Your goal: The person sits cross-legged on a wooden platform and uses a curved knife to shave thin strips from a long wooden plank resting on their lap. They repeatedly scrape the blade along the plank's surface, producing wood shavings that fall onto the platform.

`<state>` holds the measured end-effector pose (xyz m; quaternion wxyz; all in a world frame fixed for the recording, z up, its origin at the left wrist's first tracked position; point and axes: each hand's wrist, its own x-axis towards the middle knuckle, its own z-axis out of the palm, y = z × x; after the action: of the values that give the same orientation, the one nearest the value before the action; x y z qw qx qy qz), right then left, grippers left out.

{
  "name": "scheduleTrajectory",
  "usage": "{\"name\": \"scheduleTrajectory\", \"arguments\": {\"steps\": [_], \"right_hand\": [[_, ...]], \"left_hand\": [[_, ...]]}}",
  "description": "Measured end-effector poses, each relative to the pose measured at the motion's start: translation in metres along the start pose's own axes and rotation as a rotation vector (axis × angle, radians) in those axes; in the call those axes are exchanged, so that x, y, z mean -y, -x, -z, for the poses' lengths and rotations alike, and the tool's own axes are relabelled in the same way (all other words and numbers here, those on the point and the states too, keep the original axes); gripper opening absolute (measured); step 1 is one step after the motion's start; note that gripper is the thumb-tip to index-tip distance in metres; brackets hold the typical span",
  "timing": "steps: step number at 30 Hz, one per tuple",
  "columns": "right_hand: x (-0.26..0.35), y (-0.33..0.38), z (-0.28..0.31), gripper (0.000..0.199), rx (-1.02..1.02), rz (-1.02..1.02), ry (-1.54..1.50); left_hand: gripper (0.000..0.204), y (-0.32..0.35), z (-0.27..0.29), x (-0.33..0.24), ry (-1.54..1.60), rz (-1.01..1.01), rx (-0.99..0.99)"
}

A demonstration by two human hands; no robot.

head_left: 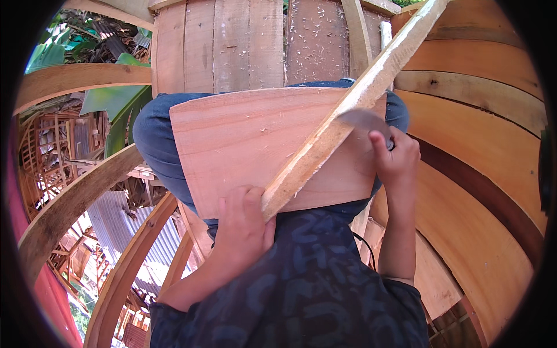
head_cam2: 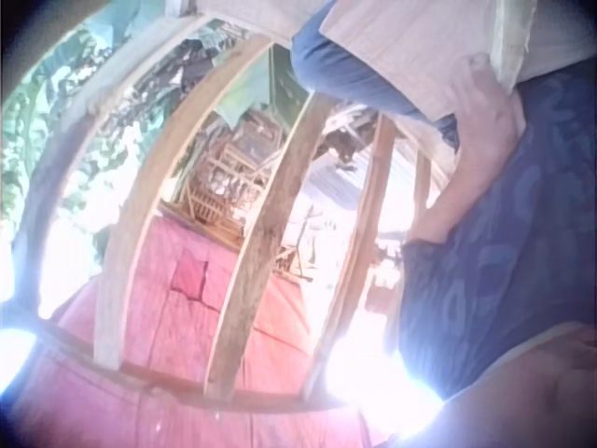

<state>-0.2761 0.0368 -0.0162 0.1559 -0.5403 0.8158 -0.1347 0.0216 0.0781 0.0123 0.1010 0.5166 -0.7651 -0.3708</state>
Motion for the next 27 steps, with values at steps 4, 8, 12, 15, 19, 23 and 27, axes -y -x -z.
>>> {"name": "scheduleTrajectory", "arguments": {"steps": [4, 8, 12, 15, 19, 23, 27], "right_hand": [[-0.043, -0.025, 0.017, 0.076, -0.077, -0.289, -0.058], [-0.011, 0.004, 0.038, 0.068, -0.002, -0.115, -0.173], [0.040, 0.041, 0.015, 0.064, 0.227, 0.167, -0.063], [0.027, 0.026, -0.008, 0.068, 0.158, 0.185, -0.062], [-0.024, -0.016, -0.001, 0.074, 0.005, -0.104, -0.130], [-0.041, -0.024, 0.023, 0.070, -0.026, -0.269, -0.132], [0.002, 0.009, 0.014, 0.063, 0.111, -0.071, -0.268]], "left_hand": [[0.049, 0.003, 0.000, 0.001, -0.016, 0.001, -0.030], [0.047, -0.001, 0.000, -0.002, -0.014, 0.002, -0.035], [0.053, 0.001, 0.001, -0.002, -0.001, 0.015, 0.022], [0.051, -0.001, 0.004, -0.001, 0.003, 0.022, 0.009], [0.047, -0.005, 0.007, -0.004, -0.004, 0.002, -0.040], [0.047, -0.002, 0.004, -0.003, -0.004, 0.018, -0.034], [0.047, -0.005, 0.004, -0.001, -0.001, 0.001, -0.031]]}}
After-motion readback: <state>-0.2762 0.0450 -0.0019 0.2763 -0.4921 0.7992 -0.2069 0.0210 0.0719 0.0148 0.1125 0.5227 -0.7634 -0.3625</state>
